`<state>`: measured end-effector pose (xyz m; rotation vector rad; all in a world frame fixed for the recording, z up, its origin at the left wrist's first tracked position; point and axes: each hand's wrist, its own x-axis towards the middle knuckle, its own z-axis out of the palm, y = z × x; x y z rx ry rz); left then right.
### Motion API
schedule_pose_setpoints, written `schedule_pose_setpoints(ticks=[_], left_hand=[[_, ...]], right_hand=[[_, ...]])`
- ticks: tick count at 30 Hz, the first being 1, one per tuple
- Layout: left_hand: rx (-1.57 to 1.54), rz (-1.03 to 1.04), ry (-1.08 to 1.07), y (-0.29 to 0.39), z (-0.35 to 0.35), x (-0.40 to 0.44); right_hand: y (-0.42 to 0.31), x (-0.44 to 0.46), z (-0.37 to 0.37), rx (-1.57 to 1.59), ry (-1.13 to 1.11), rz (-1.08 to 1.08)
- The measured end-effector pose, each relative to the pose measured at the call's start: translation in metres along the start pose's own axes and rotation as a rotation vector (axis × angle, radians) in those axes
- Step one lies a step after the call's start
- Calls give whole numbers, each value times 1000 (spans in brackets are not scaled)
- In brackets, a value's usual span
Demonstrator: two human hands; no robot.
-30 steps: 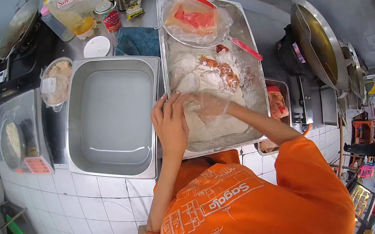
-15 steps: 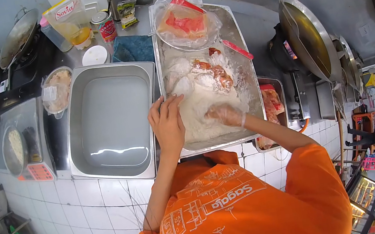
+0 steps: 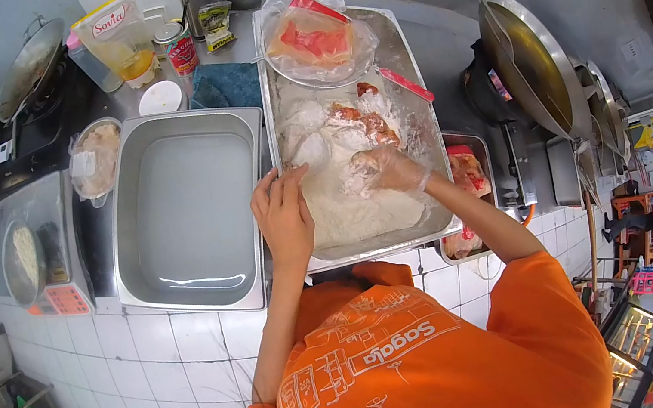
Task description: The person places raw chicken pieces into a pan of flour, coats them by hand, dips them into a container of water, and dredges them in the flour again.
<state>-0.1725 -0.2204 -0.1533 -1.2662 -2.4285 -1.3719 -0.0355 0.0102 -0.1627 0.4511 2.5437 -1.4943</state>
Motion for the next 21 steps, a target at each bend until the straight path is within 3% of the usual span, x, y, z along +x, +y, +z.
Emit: schedule_pose_setpoints(ticks=[3, 6, 8, 9, 12, 15, 18, 21], left_hand=[[-3, 8, 5, 1, 1, 0], [4, 15, 8, 1, 0, 1], [7, 16, 5, 1, 1, 0], [8, 17, 2, 2, 1, 0], [22, 17, -3, 1, 0, 2], [20, 14, 2, 2, 1, 2], [13, 6, 2, 1, 1, 1], [-5, -2, 11, 1, 1, 2]], right_hand=[[15, -10, -11, 31, -66, 12], [53, -15, 6, -211, 111, -39], [130, -4, 35, -240, 187, 22], [133, -3, 40, -237, 204, 30], [68, -2, 39, -198, 215, 10], [16, 11, 29, -227, 66, -176], [-8, 32, 38, 208, 52, -50], [-31, 54, 32, -312, 413, -356]])
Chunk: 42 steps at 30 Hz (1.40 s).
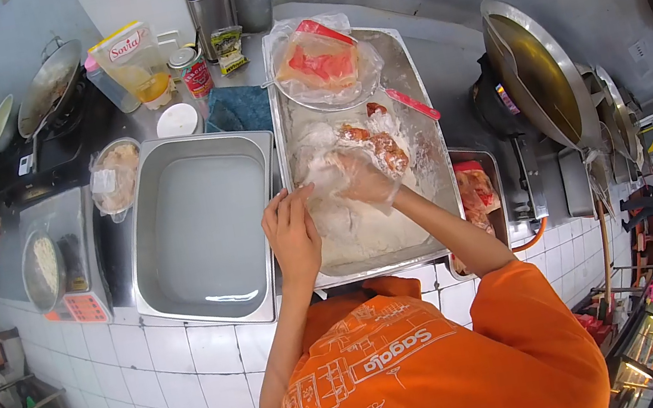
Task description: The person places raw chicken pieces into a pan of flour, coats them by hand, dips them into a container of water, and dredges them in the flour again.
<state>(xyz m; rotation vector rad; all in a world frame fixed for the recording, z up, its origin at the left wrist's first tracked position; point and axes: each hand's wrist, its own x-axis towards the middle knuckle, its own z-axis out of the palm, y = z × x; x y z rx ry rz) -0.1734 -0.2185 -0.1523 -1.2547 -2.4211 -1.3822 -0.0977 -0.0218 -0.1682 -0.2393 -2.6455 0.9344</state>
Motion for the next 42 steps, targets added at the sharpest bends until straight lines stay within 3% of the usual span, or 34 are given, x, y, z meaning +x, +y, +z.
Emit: schedule_pose_setpoints(ticks=[3, 6, 9, 12, 15, 21, 24, 27, 33, 36, 42], left_hand=[[-7, -8, -3, 0, 0, -2], [4, -5, -11, -1, 1, -1], [17, -2, -21, -2, 1, -3], [11, -6, -21, -3, 2, -2], [13, -9, -36, 0, 0, -1], [28, -18, -47, 1, 0, 0], [31, -20, -52, 1, 0, 0], [30, -20, -62, 0, 0, -1], [18, -55, -69, 4, -2, 0], [29, -82, -80, 5, -2, 3], [66, -131, -127, 6, -1, 6]], right_hand=[[27, 4, 26, -234, -12, -93], [45, -4, 50, -691, -29, -250], [30, -7, 34, -300, -310, 269], [44, -31, -1, -139, -338, 366], [75, -57, -12, -398, -552, 294], [44, -67, 11, -452, -131, 290], [52, -58, 22, -319, -307, 309], [39, -56, 27, -493, -312, 263], [58, -62, 51, -396, -162, 309], [71, -70, 71, -542, -61, 133], [88, -82, 81, -514, -67, -71]])
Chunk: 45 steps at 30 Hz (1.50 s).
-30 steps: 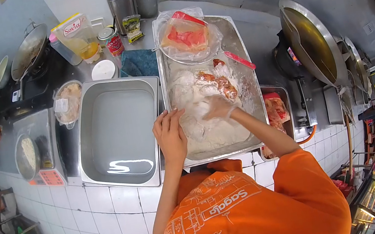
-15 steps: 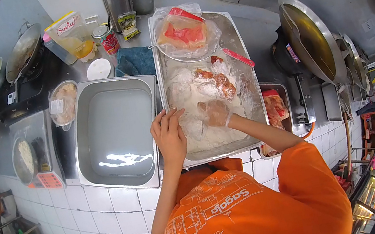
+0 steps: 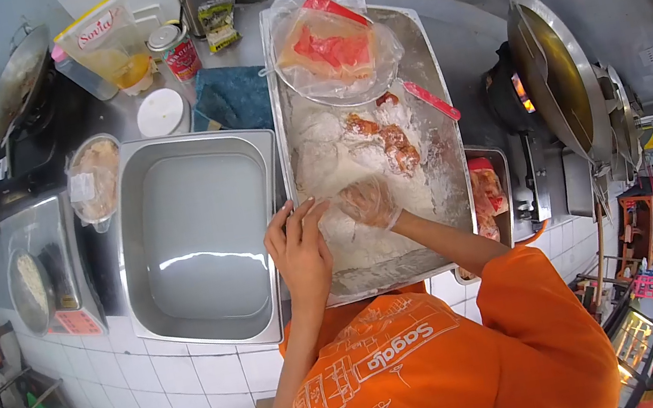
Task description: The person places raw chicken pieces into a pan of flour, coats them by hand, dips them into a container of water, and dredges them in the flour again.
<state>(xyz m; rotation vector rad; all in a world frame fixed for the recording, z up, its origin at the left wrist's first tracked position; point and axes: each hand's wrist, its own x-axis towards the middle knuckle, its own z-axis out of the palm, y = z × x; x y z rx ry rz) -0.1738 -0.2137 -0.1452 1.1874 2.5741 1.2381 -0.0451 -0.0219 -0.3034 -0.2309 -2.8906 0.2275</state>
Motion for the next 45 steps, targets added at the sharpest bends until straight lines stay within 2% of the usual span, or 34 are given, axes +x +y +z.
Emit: schedule_pose_setpoints(ticks=[3, 9, 12, 14, 16, 18, 21, 24, 27, 30, 33, 36, 39, 42, 45], left_hand=[[37, 20, -4, -2, 3, -3], [-6, 61, 19, -4, 1, -4], [-30, 78, 31, -6, 1, -5], [-39, 85, 36, -7, 1, -6], [-45, 92, 47, -8, 2, -7], [-54, 94, 58, -6, 3, -5], [-50, 98, 61, -6, 0, -6], [-45, 126, 73, -9, 3, -7], [-49, 134, 83, -10, 4, -7], [-47, 137, 88, -10, 3, -7], [-52, 140, 90, -9, 3, -6], [-52, 136, 90, -10, 3, -6], [-57, 126, 88, -8, 2, -6], [-57, 123, 80, -8, 1, -6], [-58, 117, 77, -8, 0, -6]], right_hand=[[7, 2, 11, 49, 109, 7], [-9, 32, -32, 171, -64, 231], [-1, 31, -54, 55, -19, 217], [-7, 31, -84, 99, -389, 508], [-9, 27, -90, 122, -598, 654], [-1, 19, -74, 122, -650, 651], [-9, 7, -67, 254, -577, 425], [-12, 4, -83, 824, -728, 540], [-2, -4, -92, 1057, -824, 616], [-25, 17, -130, 529, -992, 694], [-18, 4, -111, 181, -959, 438], [6, -13, -78, 533, -662, 388], [0, -2, -97, 715, -564, 445], [12, 2, -82, 1242, -486, 643], [19, 9, -78, 1023, -373, 452]])
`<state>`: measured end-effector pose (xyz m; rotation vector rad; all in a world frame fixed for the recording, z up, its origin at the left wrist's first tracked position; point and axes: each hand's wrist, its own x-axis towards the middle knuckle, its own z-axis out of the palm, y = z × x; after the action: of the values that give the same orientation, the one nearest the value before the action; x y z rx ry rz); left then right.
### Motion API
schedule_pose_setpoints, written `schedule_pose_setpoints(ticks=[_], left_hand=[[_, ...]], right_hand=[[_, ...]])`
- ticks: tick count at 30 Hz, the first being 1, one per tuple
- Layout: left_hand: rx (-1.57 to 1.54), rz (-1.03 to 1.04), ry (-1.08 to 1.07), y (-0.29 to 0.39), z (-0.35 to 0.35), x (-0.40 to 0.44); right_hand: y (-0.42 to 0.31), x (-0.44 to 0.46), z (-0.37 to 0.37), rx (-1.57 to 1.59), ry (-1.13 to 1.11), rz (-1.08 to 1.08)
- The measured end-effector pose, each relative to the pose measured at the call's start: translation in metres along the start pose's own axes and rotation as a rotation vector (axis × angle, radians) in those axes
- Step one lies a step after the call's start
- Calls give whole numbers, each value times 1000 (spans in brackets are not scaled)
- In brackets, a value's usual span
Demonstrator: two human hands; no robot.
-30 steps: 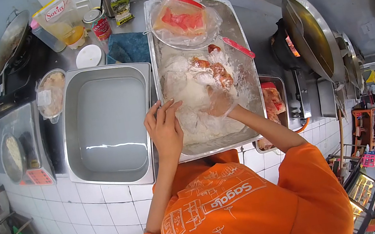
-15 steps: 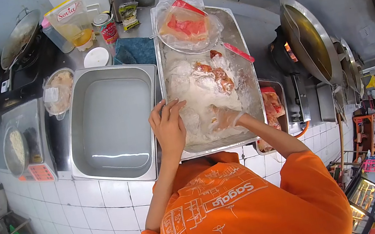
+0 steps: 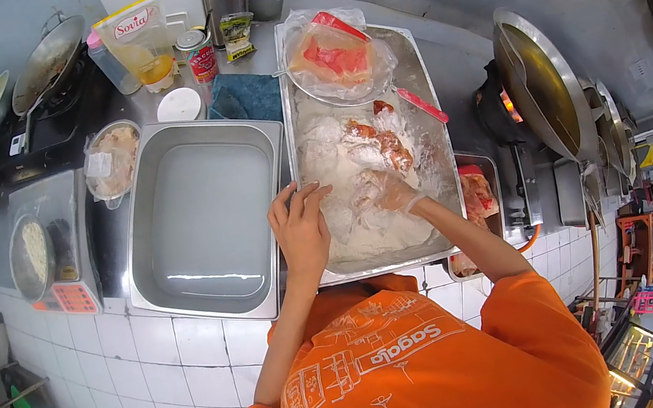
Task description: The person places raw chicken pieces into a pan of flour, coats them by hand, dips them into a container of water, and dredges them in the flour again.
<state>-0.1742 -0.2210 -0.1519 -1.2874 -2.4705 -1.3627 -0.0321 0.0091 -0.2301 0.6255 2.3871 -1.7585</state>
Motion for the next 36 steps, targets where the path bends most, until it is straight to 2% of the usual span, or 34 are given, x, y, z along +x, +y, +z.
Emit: schedule_pose_setpoints(ticks=[2, 4, 6, 9, 12, 15, 18, 24, 27, 30, 32, 36], left_hand=[[-8, -3, 5, 0, 1, 0], [-6, -8, -3, 0, 1, 0], [-3, -19, -9, 1, 0, 1], [0, -33, -19, 1, 0, 1], [10, -42, -27, 0, 3, 1], [22, -59, -37, -1, 3, 1], [18, -72, -46, 0, 3, 1], [16, -68, -71, 2, 0, 3], [11, -65, -67, 2, 0, 2], [12, -60, -57, 1, 1, 2], [5, -62, -60, 1, 0, 2], [21, -68, -70, 1, 2, 3]], right_hand=[[14, 9, 4, -489, 21, 11], [-5, 14, 12, -716, 79, 23], [-34, 12, 28, -676, 169, 43], [28, 24, 50, -851, 424, -265], [31, 41, 58, -836, 404, -509], [11, 39, 58, -1049, 504, -437], [9, 21, 57, -892, 380, -338], [31, 5, 48, -1104, 199, -533], [9, 16, 53, -947, 283, -163], [20, 24, 49, -942, 435, -367], [34, 30, 49, -955, 481, -353], [41, 38, 55, -1112, 655, -572]])
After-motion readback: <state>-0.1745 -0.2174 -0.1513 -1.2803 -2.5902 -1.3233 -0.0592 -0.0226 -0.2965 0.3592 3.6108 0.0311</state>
